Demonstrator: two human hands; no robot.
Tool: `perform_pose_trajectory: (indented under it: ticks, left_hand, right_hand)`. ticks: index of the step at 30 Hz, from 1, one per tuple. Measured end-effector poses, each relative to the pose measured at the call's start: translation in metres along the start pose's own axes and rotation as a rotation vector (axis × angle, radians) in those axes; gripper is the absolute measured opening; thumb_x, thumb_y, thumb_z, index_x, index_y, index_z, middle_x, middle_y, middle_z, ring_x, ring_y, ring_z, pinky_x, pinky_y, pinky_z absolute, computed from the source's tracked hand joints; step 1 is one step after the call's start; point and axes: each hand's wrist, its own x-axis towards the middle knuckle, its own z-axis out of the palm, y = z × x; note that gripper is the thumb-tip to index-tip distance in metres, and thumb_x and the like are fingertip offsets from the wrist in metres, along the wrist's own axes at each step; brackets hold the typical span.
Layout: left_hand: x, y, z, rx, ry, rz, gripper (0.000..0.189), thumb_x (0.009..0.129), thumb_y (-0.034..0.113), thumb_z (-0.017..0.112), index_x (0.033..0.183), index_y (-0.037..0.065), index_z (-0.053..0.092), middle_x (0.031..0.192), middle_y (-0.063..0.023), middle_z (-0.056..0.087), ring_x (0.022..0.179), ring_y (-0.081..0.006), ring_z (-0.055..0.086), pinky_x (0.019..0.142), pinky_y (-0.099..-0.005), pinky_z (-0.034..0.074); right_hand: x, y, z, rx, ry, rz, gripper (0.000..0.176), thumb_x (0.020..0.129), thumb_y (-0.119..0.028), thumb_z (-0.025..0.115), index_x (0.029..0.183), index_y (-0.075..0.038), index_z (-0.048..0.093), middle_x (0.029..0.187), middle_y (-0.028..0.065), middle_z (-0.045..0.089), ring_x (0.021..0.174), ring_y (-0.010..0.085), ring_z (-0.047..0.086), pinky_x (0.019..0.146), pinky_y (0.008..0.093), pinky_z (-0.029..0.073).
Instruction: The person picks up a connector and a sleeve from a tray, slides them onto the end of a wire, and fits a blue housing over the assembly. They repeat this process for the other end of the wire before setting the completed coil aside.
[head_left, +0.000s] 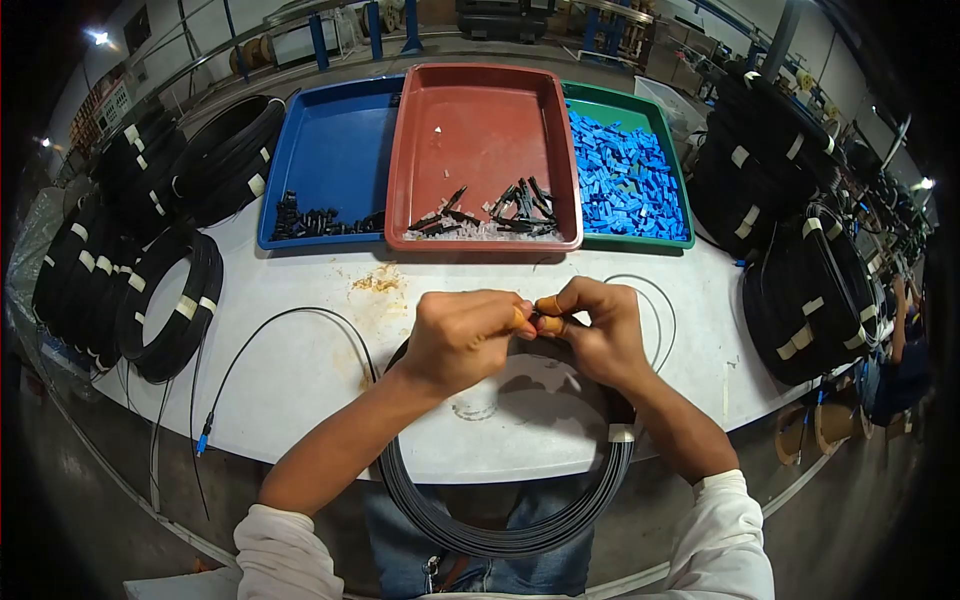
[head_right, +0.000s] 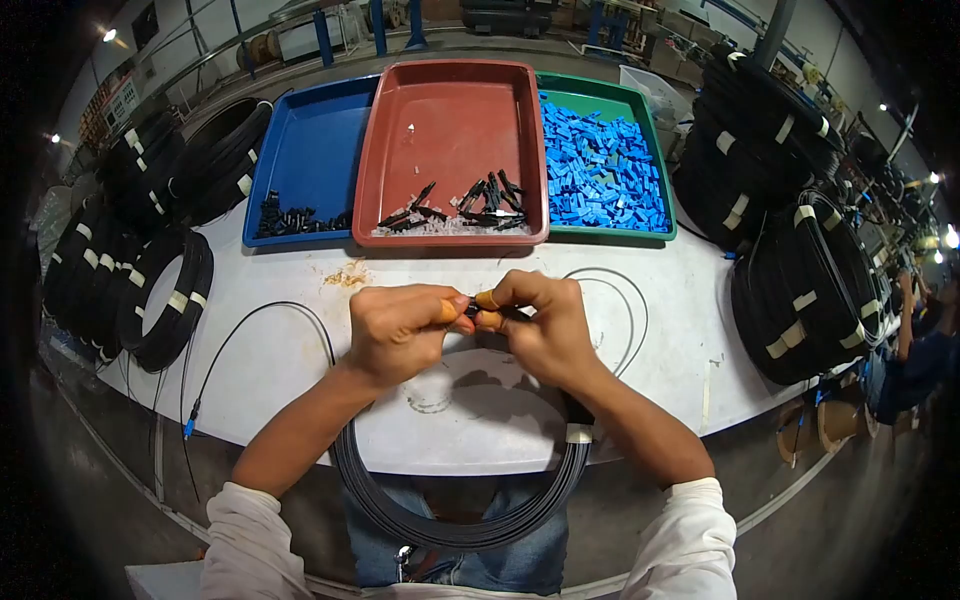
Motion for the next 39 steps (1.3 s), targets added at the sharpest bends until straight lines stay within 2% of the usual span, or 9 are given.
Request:
perform_pose_trajectory:
  ticks: [5,16,18,23,25,27,29,35,39]
  left_hand:
    - [0.002,0.001,-0.002,0.098,-0.114,0.008,0.013,0.067,-0.007,0.077,0.078,-0.001,0.072,0.079,-0.0129,0.075,0.064,-0.0209,0.073,0.059,-0.0283,0.058]
    - [0.004,-0.001,-0.008,-0.035,-0.007,-0.2,0.014,0.071,-0.005,0.081,0.084,-0.003,0.075,0.078,-0.0134,0.075,0.069,-0.0176,0.073,0.064,-0.0275,0.057]
    - [0.001,-0.001,-0.005,-0.23,0.028,-0.531,0.014,0.07,-0.007,0.081,0.082,-0.005,0.074,0.077,-0.0147,0.075,0.07,-0.0168,0.073,0.064,-0.0275,0.057]
    - [-0.003,0.002,0.001,-0.158,0.035,-0.356,0.011,0.07,-0.013,0.071,0.077,-0.005,0.072,0.076,-0.0154,0.074,0.068,-0.018,0.073,0.061,-0.0292,0.059]
    - [-0.004,0.001,0.002,-0.089,0.072,-0.188,0.013,0.069,-0.015,0.067,0.076,-0.005,0.071,0.076,-0.0154,0.074,0.067,-0.0184,0.074,0.06,-0.0297,0.06]
    - [-0.004,0.001,-0.001,0.05,0.051,0.02,0.017,0.066,-0.017,0.061,0.074,-0.005,0.071,0.076,-0.0156,0.074,0.066,-0.0198,0.074,0.06,-0.0299,0.06]
    - [-0.003,0.003,-0.001,0.099,0.037,0.086,0.017,0.064,-0.016,0.062,0.073,-0.005,0.07,0.074,-0.0158,0.074,0.065,-0.021,0.074,0.059,-0.0288,0.06]
    - [0.004,0.005,-0.001,-0.038,0.028,-0.403,0.011,0.071,-0.015,0.067,0.071,-0.005,0.067,0.073,-0.0136,0.073,0.062,-0.0145,0.071,0.06,-0.027,0.059]
    - [0.001,0.004,0.005,-0.335,0.018,-0.695,0.01,0.072,-0.012,0.067,0.073,-0.002,0.068,0.068,-0.0135,0.072,0.061,-0.0177,0.073,0.056,-0.0258,0.054]
  right_hand:
    - [0.007,-0.001,-0.011,0.405,-0.163,0.32,0.01,0.082,0.005,0.073,0.09,0.003,0.068,0.081,0.0071,0.072,0.072,0.0097,0.064,0.067,0.0269,0.052]
    - [0.007,-0.001,0.0,-0.409,0.153,-0.44,0.024,0.069,0.006,0.075,0.091,-0.001,0.069,0.085,0.0115,0.072,0.069,0.0247,0.065,0.061,0.0352,0.049]
    - [0.009,0.004,-0.001,-0.414,0.158,-0.591,0.026,0.065,0.005,0.074,0.09,0.0,0.068,0.085,0.0115,0.071,0.067,0.0239,0.063,0.06,0.0348,0.048]
    - [0.012,-0.002,-0.002,-0.525,0.169,-0.884,0.03,0.056,0.001,0.071,0.085,0.001,0.068,0.083,0.0129,0.069,0.063,0.0241,0.059,0.059,0.0347,0.046]
    - [0.004,-0.013,-0.002,-0.519,0.109,-0.774,0.021,0.064,0.007,0.073,0.084,0.002,0.068,0.081,0.0112,0.07,0.064,0.0178,0.061,0.058,0.0305,0.048]
    - [-0.001,-0.017,0.004,0.344,0.005,0.252,0.011,0.076,0.009,0.075,0.083,0.004,0.068,0.079,0.008,0.07,0.066,0.0101,0.062,0.058,0.0256,0.049]
    - [-0.001,-0.016,0.002,0.495,-0.039,0.344,0.007,0.084,0.006,0.075,0.083,0.005,0.068,0.078,0.0053,0.07,0.067,0.0067,0.061,0.057,0.0223,0.05]
    - [0.005,-0.006,0.002,-0.443,0.118,-0.496,0.023,0.065,0.009,0.073,0.085,0.002,0.066,0.082,0.0124,0.071,0.069,0.0208,0.067,0.062,0.033,0.052]
    - [0.01,-0.007,0.003,-0.524,0.148,-0.791,0.029,0.058,0.004,0.071,0.087,0.001,0.067,0.084,0.0118,0.07,0.072,0.0286,0.066,0.062,0.0375,0.05]
